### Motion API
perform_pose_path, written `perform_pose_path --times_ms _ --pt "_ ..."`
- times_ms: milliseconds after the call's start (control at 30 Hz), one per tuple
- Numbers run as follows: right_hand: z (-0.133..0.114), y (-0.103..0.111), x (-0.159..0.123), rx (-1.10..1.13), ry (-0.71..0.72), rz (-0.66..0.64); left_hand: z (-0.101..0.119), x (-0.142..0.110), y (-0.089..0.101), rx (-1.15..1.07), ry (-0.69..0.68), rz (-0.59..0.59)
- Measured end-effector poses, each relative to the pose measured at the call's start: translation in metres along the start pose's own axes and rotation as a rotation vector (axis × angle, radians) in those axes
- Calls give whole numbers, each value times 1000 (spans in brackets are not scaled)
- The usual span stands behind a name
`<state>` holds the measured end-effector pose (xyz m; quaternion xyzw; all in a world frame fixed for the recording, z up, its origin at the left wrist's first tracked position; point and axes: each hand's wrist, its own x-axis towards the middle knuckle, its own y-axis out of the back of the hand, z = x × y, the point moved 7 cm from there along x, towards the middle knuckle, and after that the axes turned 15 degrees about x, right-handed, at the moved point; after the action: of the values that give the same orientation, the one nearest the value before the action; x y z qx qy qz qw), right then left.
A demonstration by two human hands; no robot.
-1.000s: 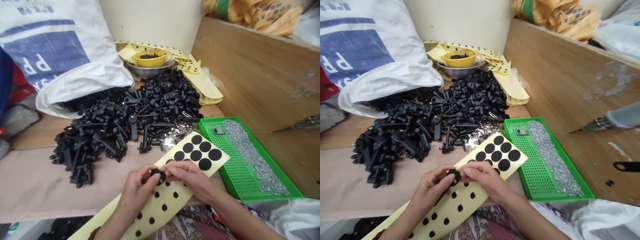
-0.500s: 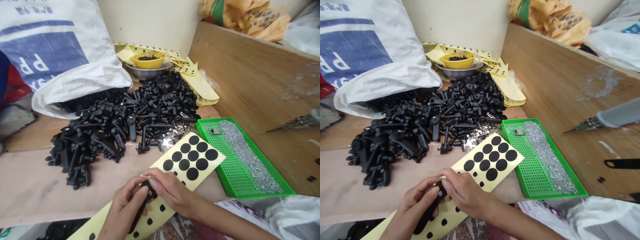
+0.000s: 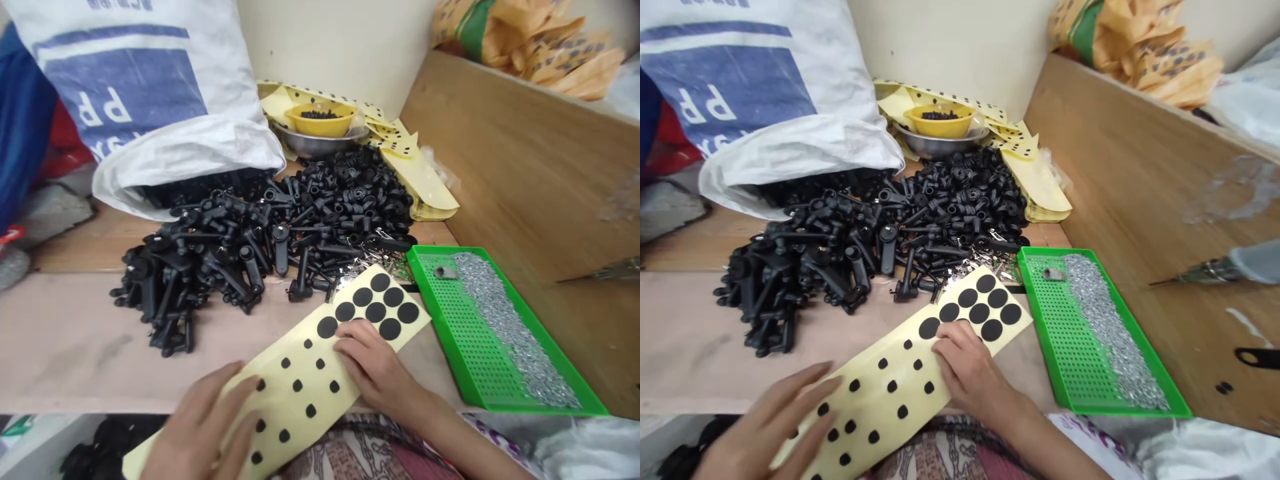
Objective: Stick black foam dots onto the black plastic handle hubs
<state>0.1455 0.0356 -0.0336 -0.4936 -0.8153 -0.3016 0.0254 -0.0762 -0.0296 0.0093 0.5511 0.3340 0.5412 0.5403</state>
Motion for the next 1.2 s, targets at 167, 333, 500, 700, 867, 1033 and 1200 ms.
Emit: perform_pose_path --times_ms 167,333,500,700,867,1033,1200 --pt "-1 -2 22 -26 -17 9 72 55 -51 218 -293 -63" --pt "8 -6 35 -315 -38 -19 79 71 -70 372 -270 -119" --pt "8 -6 39 -219 -82 -24 78 71 -70 374 -259 -67" --pt "3 6 35 -88 -85 0 78 68 -69 364 -259 18" --pt "13 -3 38 -287 -98 -23 77 66 -69 353 -270 43" --pt "17 -7 41 -201 -133 6 77 66 -67 357 -277 65" --pt "14 -7 37 20 -152 -9 77 66 -65 347 -275 69"
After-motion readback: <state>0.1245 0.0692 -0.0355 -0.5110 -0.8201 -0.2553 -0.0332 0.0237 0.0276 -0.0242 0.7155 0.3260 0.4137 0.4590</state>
